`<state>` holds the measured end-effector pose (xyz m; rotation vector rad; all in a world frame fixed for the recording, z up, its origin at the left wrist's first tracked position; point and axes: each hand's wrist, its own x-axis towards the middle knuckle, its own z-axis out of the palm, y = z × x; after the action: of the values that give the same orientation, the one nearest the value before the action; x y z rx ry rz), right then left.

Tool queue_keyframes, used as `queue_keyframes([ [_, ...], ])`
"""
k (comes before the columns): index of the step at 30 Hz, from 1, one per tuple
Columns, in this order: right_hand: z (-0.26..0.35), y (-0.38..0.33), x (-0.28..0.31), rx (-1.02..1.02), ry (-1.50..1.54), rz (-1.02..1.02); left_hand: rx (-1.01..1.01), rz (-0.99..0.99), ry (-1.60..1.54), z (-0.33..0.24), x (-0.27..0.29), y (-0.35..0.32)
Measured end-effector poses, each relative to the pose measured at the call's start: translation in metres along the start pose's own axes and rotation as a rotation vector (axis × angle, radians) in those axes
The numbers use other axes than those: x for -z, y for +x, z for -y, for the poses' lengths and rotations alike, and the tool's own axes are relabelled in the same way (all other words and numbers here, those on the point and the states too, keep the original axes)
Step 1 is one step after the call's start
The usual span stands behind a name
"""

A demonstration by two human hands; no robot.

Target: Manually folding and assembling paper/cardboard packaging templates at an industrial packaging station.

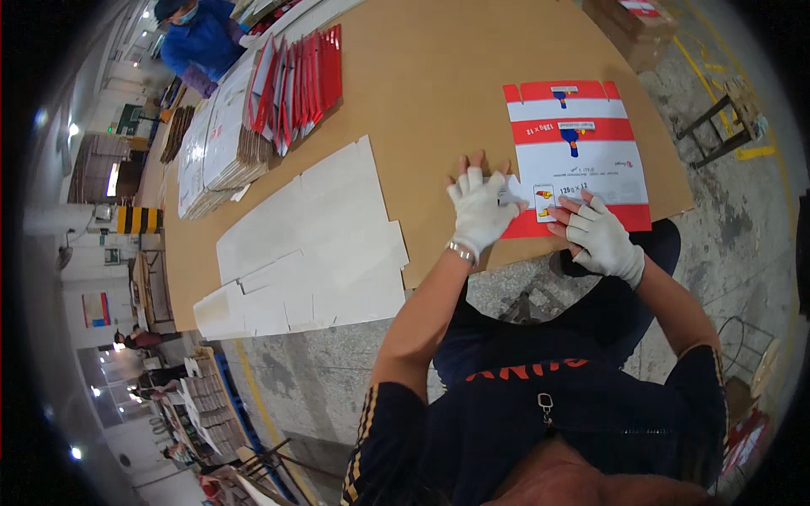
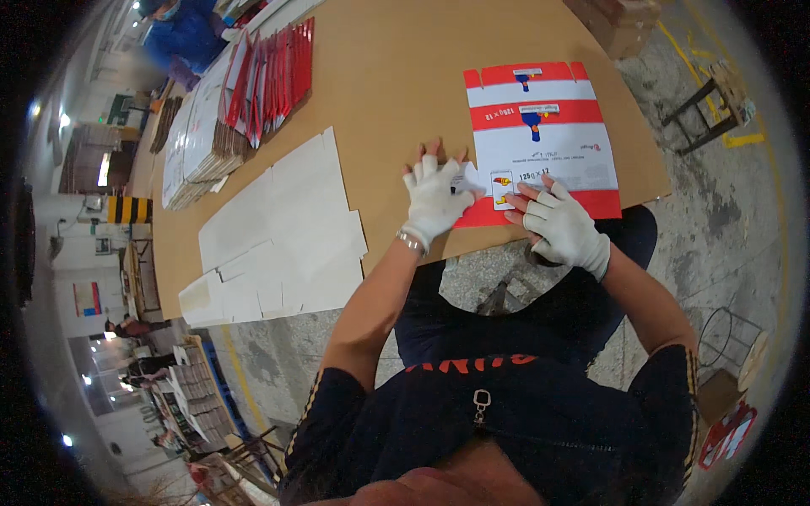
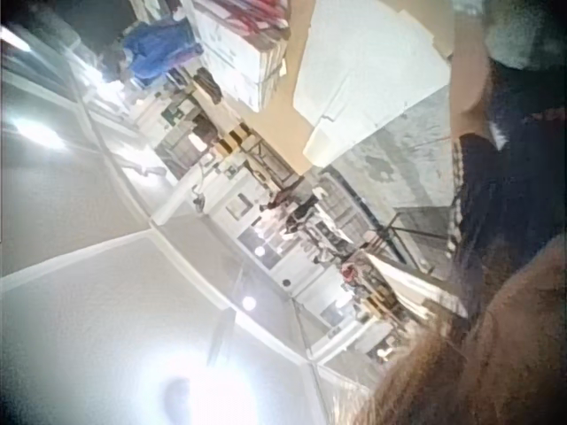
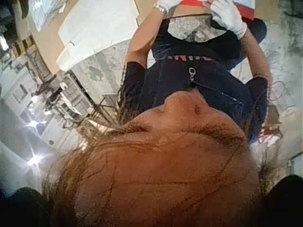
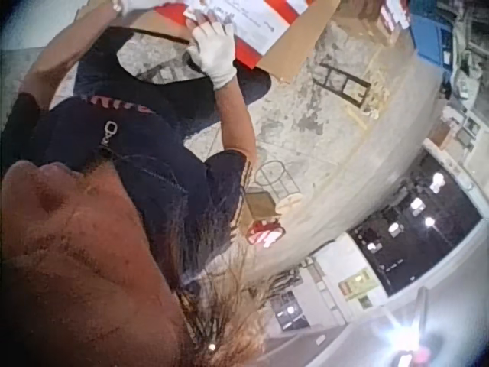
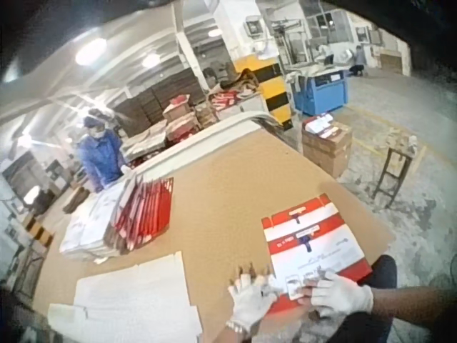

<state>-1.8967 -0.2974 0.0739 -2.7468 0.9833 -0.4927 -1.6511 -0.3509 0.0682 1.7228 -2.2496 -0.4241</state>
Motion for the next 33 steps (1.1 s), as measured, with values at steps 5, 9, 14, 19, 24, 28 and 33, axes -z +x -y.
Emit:
queue_keyframes([
  [5,0.045,-0.028,-0.008,-0.191,0.035,-0.232,-0.001,-0.064,-0.027,-0.001,-0.002,0.028],
  [9,0.099,-0.066,-0.032,-0.947,1.481,-0.246,-0.132,-0.104,-0.474,-0.007,-0.012,-0.029],
  [14,0.08,-0.039,-0.034,-1.031,1.537,-0.694,-0.205,0.279,-0.715,-0.034,0.036,-0.054],
  [19,0.024,0.041,0.009,-0.906,0.947,-0.69,-0.178,-0.365,-0.582,0.072,0.056,0.017],
  [24,-0.031,0.11,0.044,-0.803,0.96,-0.461,0.411,-0.421,-2.187,0.216,0.083,0.112],
  [28,-0.077,0.169,0.044,-0.744,0.829,-0.235,0.438,-0.615,-2.239,0.277,0.093,0.147],
  [33,-0.149,0.261,0.026,-0.686,0.715,-0.067,0.378,-0.734,-2.28,0.282,0.111,0.171],
])
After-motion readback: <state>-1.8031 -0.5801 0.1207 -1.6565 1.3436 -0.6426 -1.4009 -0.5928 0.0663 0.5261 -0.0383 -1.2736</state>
